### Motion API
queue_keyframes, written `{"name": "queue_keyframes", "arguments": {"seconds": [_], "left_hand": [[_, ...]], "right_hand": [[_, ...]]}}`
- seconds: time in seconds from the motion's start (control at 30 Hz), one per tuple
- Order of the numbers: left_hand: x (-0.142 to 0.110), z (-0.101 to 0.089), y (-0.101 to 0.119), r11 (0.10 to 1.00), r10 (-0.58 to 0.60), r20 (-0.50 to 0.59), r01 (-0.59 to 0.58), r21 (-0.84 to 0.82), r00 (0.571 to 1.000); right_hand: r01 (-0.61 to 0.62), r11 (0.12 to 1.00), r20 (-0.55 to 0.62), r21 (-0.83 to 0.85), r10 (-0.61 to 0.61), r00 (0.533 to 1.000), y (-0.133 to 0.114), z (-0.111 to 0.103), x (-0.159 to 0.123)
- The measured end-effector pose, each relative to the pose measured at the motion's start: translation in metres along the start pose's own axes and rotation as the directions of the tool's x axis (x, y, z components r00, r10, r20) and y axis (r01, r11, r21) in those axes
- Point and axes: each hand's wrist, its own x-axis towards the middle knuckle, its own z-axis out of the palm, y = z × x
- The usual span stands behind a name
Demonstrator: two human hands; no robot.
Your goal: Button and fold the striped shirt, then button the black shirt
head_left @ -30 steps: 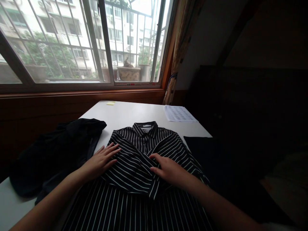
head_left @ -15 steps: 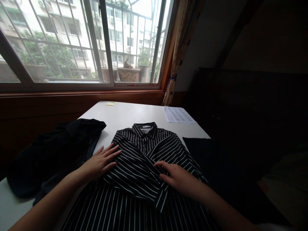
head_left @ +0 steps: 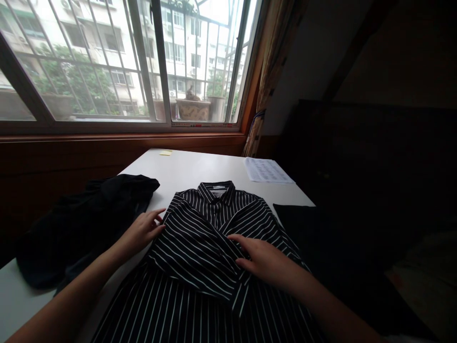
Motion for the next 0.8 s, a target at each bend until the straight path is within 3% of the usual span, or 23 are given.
{"name": "queue_keyframes", "arguments": {"seconds": [0.1, 0.33, 0.5, 0.63, 0.7, 0.8], "left_hand": [[0.003, 0.002, 0.007, 0.992, -0.04, 0.056, 0.047, -0.113, 0.998], [0.01, -0.003, 0.0, 0.997, -0.059, -0.064, 0.056, -0.057, 0.996], [0.007, -0.003, 0.003, 0.985, 0.105, -0.132, -0.086, 0.146, 0.986], [-0.002, 0.011, 0.024, 0.917, 0.273, 0.05, -0.276, 0.287, 0.961], [-0.008, 0.023, 0.031, 0.887, 0.278, 0.174, -0.322, 0.331, 0.945], [-0.012, 0.035, 0.032, 0.865, 0.233, 0.277, -0.329, 0.379, 0.932]], "right_hand": [[0.036, 0.998, -0.007, 0.044, -0.036, 0.999, -0.002, 0.002, 0.002], [0.116, 0.975, -0.089, 0.192, -0.101, 0.991, -0.005, 0.006, 0.011], [0.107, 0.972, -0.063, 0.207, -0.096, 0.993, -0.002, 0.009, 0.015], [0.071, 0.972, -0.056, 0.226, -0.06, 0.997, 0.003, 0.011, 0.017], [0.077, 0.97, -0.063, 0.229, -0.064, 0.996, 0.006, 0.012, 0.018], [0.077, 0.97, -0.048, 0.23, -0.068, 0.997, 0.012, 0.016, 0.018]]}}
